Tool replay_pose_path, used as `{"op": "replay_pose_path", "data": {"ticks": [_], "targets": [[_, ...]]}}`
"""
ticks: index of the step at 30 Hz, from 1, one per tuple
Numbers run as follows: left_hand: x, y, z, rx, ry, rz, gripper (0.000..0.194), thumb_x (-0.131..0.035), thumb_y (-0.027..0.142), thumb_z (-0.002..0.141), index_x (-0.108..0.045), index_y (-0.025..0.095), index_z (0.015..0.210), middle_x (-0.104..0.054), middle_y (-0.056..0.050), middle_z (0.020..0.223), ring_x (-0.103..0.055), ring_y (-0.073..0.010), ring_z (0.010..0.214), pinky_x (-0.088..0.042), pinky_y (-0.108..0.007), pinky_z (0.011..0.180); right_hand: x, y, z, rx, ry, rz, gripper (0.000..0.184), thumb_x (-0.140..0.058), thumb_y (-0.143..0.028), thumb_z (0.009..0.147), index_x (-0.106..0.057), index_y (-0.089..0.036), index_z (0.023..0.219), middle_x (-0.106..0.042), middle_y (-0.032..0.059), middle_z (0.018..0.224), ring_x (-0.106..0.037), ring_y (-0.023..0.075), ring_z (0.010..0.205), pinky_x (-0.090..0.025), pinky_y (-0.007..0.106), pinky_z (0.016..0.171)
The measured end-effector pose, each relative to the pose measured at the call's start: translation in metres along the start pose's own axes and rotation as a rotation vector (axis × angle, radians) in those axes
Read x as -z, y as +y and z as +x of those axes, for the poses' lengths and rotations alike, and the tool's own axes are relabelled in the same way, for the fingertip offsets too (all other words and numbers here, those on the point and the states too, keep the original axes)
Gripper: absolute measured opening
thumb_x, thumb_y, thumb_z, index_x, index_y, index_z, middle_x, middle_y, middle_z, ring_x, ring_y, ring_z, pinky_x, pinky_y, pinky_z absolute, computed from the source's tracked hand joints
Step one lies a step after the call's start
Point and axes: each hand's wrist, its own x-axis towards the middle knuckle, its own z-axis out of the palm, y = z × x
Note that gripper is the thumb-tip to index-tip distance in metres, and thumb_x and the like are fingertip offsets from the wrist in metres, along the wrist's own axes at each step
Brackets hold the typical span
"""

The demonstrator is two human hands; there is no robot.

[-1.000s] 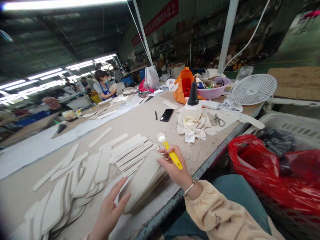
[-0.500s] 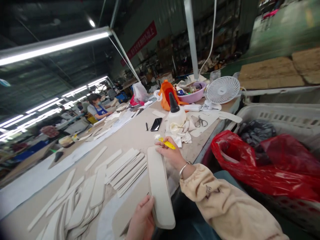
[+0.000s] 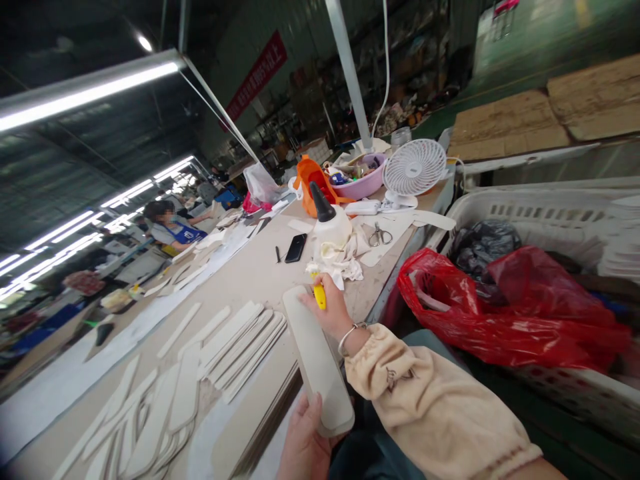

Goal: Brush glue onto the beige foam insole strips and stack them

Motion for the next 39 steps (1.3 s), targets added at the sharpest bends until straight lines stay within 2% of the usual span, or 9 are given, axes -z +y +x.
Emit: {"op": "replay_pose_path", "data": {"ticks": [4,9,23,29,34,39], "targets": [[0.001,-0.003,-0.003,0.019,-0.053,0.083,0.052,-0.081,0.034,0.066,-0.063,0.018,0.112,-0.073,-0.01,0.095,-0.069,-0.0273,0.094,-0.055,-0.037,0.081,-0.001,0.009,0.0,-0.023,0.029,0.032,0.031,-0.065,-0.031,0.074,-0.038,-0.025,0.087,-0.046,-0.0058,0.072,-0.045,0.014,0.063,-0.037,0.026,0.058],[-0.004,0.007,-0.012,0.02,-0.091,0.088,0.04,-0.075,0.03,0.073,-0.062,0.018,0.109,-0.071,-0.009,0.098,-0.068,-0.0242,0.094,-0.054,-0.033,0.078,-0.003,0.015,-0.001,-0.014,0.024,0.02,0.029,-0.063,-0.027,0.075,-0.038,-0.026,0.088,-0.046,-0.0057,0.074,-0.043,0.0134,0.062,-0.036,0.026,0.058],[0.004,0.014,-0.015,0.041,-0.095,0.014,0.038,-0.073,0.027,0.076,-0.062,0.017,0.111,-0.071,-0.01,0.1,-0.069,-0.0271,0.093,-0.056,-0.035,0.074,-0.005,0.014,-0.004,0.034,0.067,-0.029,0.027,-0.063,-0.03,0.076,-0.039,-0.025,0.087,-0.042,-0.0053,0.071,-0.041,0.0135,0.062,-0.036,0.026,0.057],[0.008,0.017,-0.017,0.091,-0.133,-0.079,0.042,-0.061,0.047,0.084,-0.062,0.016,0.113,-0.07,-0.013,0.108,-0.068,-0.0333,0.097,-0.058,-0.04,0.073,-0.003,0.017,-0.003,0.011,0.087,-0.063,0.029,-0.064,-0.031,0.075,-0.039,-0.025,0.089,-0.042,-0.0052,0.073,-0.041,0.0132,0.063,-0.036,0.026,0.059],[0.009,0.012,-0.018,0.024,-0.161,0.058,0.047,-0.073,0.025,0.076,-0.057,0.019,0.119,-0.07,-0.009,0.103,-0.069,-0.0255,0.095,-0.057,-0.034,0.075,-0.004,0.017,-0.003,0.027,0.104,-0.062,0.028,-0.063,-0.03,0.075,-0.039,-0.025,0.089,-0.041,-0.0063,0.07,-0.039,0.0131,0.061,-0.034,0.026,0.059],[0.011,0.007,-0.015,-0.002,-0.136,0.084,0.047,-0.073,0.025,0.076,-0.056,0.018,0.119,-0.069,-0.009,0.104,-0.069,-0.0252,0.093,-0.057,-0.033,0.073,-0.004,0.018,-0.003,0.026,0.105,-0.075,0.028,-0.064,-0.028,0.074,-0.04,-0.024,0.089,-0.041,-0.0057,0.071,-0.04,0.0134,0.062,-0.035,0.027,0.06]]}}
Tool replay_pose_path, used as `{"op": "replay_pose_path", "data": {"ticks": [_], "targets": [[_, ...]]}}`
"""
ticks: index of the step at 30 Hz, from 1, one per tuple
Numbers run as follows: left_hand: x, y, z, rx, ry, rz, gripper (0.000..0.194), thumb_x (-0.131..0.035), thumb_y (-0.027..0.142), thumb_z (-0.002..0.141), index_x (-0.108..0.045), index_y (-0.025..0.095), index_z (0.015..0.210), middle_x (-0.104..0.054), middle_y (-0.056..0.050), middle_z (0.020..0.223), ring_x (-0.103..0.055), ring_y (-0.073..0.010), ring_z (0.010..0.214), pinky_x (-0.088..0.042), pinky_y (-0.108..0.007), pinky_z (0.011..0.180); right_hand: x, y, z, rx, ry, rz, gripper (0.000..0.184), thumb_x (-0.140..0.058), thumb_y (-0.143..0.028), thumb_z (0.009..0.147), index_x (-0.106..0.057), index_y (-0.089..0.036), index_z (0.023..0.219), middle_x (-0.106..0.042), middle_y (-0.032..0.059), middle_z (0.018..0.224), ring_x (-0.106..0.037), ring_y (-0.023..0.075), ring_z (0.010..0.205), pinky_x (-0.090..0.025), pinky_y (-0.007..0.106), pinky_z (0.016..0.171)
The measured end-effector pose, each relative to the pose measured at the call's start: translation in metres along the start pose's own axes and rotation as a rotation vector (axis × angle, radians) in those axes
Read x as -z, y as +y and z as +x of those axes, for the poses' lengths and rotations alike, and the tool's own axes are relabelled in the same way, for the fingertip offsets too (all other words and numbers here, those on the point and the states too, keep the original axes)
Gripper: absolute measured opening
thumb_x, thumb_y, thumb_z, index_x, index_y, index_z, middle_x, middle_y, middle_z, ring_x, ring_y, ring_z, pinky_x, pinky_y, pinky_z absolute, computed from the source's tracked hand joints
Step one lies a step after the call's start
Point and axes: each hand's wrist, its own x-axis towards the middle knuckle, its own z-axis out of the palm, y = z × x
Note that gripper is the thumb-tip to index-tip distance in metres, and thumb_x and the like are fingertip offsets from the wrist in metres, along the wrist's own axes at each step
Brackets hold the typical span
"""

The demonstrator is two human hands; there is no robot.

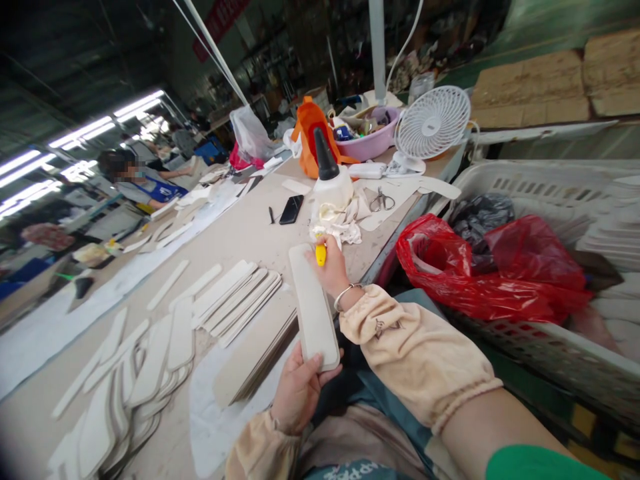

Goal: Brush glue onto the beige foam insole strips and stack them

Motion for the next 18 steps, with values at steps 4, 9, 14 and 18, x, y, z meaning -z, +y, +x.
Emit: {"op": "replay_pose_path", "data": {"ticks": [4,9,14,18], "targets": [[0.004,-0.002,0.002,-0.001,-0.013,-0.008,0.044,-0.072,0.025,0.077,-0.056,0.018,0.117,-0.069,-0.009,0.105,-0.069,-0.0266,0.095,-0.058,-0.035,0.075,0.0,0.002,0.0,0.0,0.004,0.001,0.028,-0.064,-0.027,0.073,-0.04,-0.025,0.088,-0.04,-0.0056,0.071,-0.039,0.0133,0.063,-0.034,0.027,0.06],[0.007,0.001,0.001,0.013,-0.005,-0.003,0.044,-0.071,0.026,0.077,-0.057,0.017,0.118,-0.07,-0.01,0.107,-0.069,-0.0264,0.095,-0.058,-0.035,0.077,-0.002,0.001,-0.001,-0.034,-0.004,0.015,0.029,-0.063,-0.028,0.073,-0.039,-0.025,0.089,-0.041,-0.0059,0.071,-0.039,0.0133,0.062,-0.035,0.027,0.058],[0.01,0.003,0.0,0.014,0.017,-0.008,0.044,-0.072,0.028,0.077,-0.059,0.017,0.117,-0.07,-0.012,0.107,-0.069,-0.0285,0.098,-0.058,-0.033,0.075,-0.004,0.0,-0.002,-0.038,-0.016,0.026,0.03,-0.063,-0.03,0.074,-0.039,-0.026,0.089,-0.042,-0.006,0.071,-0.041,0.0133,0.061,-0.036,0.027,0.058],[0.014,0.001,0.0,0.022,0.021,-0.025,0.05,-0.075,0.028,0.073,-0.058,0.018,0.119,-0.07,-0.012,0.107,-0.069,-0.0291,0.098,-0.057,-0.033,0.074,-0.004,0.001,-0.002,-0.026,-0.018,0.034,0.03,-0.064,-0.031,0.074,-0.039,-0.026,0.09,-0.043,-0.0058,0.072,-0.043,0.0138,0.062,-0.037,0.027,0.059]]}}
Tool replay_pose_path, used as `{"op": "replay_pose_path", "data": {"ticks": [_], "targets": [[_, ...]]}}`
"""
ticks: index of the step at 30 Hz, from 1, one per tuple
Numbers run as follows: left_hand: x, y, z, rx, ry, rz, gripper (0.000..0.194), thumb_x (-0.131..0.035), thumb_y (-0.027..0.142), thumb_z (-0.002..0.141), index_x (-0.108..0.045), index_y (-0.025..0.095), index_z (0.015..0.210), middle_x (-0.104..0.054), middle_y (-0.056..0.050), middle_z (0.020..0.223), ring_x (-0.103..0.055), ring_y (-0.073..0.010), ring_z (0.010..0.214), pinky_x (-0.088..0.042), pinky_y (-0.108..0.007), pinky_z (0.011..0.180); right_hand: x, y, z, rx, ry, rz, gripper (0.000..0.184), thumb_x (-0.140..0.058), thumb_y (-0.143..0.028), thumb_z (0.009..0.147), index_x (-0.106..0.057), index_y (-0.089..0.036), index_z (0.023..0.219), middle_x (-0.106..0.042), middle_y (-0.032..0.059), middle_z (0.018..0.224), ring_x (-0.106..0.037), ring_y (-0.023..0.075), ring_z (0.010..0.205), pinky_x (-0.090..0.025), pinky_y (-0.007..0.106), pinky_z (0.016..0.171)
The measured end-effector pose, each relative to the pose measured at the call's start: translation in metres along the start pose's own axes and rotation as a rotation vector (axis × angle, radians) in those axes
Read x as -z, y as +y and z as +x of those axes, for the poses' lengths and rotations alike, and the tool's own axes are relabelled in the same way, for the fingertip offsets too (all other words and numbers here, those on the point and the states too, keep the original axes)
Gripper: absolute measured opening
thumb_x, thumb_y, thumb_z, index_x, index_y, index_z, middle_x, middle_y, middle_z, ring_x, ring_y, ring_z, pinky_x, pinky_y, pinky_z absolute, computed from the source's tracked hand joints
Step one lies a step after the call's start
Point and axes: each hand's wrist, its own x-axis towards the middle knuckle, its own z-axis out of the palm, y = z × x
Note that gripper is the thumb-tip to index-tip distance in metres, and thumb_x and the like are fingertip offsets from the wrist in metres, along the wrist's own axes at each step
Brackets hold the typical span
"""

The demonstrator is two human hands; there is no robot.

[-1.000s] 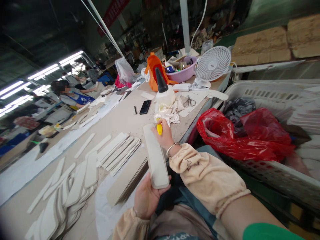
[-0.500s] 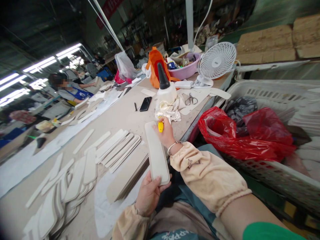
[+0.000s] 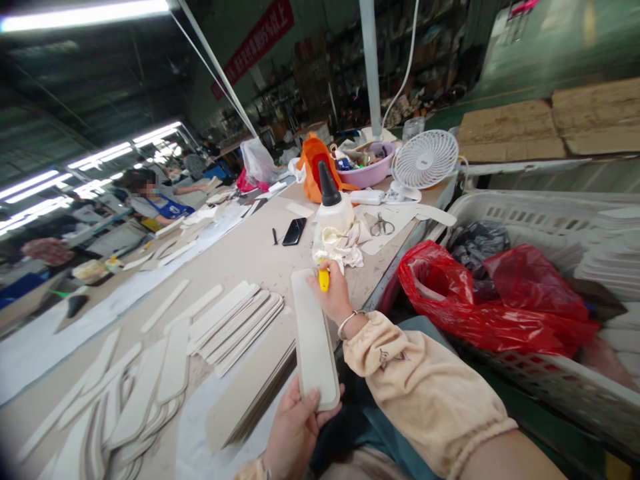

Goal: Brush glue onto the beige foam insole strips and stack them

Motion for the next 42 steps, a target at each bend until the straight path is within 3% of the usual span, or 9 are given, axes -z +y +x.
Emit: {"op": "replay_pose_path", "data": {"ticks": [8,16,22,28,42], "targets": [[0.004,-0.003,-0.001,-0.006,0.021,0.002,0.055,-0.075,0.028,0.073,-0.056,0.016,0.123,-0.072,-0.013,0.104,-0.07,-0.0294,0.093,-0.057,-0.033,0.069,0.001,-0.01,-0.001,0.007,0.009,-0.003,0.032,-0.067,-0.033,0.074,-0.039,-0.025,0.088,-0.044,-0.0051,0.071,-0.043,0.0144,0.063,-0.038,0.028,0.061],[0.002,0.001,-0.007,0.007,-0.006,-0.02,0.053,-0.074,0.025,0.075,-0.056,0.02,0.125,-0.071,-0.01,0.105,-0.069,-0.0288,0.097,-0.057,-0.038,0.08,0.001,-0.014,-0.001,-0.009,-0.012,0.026,0.035,-0.068,-0.035,0.073,-0.037,-0.026,0.087,-0.046,-0.0049,0.071,-0.044,0.0146,0.061,-0.037,0.028,0.058],[0.001,0.005,-0.009,-0.021,-0.057,-0.008,0.053,-0.079,0.034,0.069,-0.062,0.018,0.118,-0.071,-0.013,0.104,-0.07,-0.0285,0.091,-0.057,-0.036,0.073,0.001,-0.014,-0.001,0.005,-0.02,0.002,0.034,-0.068,-0.034,0.073,-0.038,-0.026,0.087,-0.044,-0.0054,0.07,-0.041,0.0137,0.06,-0.035,0.027,0.057],[-0.004,0.004,-0.004,-0.008,0.085,0.027,0.038,-0.076,0.037,0.073,-0.067,0.014,0.102,-0.073,-0.01,0.088,-0.069,-0.0226,0.082,-0.056,-0.034,0.074,0.0,-0.011,-0.003,0.004,-0.023,-0.012,0.032,-0.066,-0.034,0.074,-0.038,-0.026,0.087,-0.046,-0.0051,0.07,-0.043,0.0141,0.061,-0.037,0.027,0.059],[0.01,0.005,-0.019,-0.03,0.087,0.03,0.035,-0.071,0.039,0.077,-0.069,0.013,0.102,-0.071,-0.007,0.08,-0.066,-0.0177,0.071,-0.053,-0.03,0.068,-0.004,-0.017,-0.009,0.029,-0.105,-0.019,0.034,-0.068,-0.036,0.076,-0.038,-0.025,0.086,-0.048,-0.0061,0.068,-0.045,0.0142,0.06,-0.037,0.028,0.058]]}}
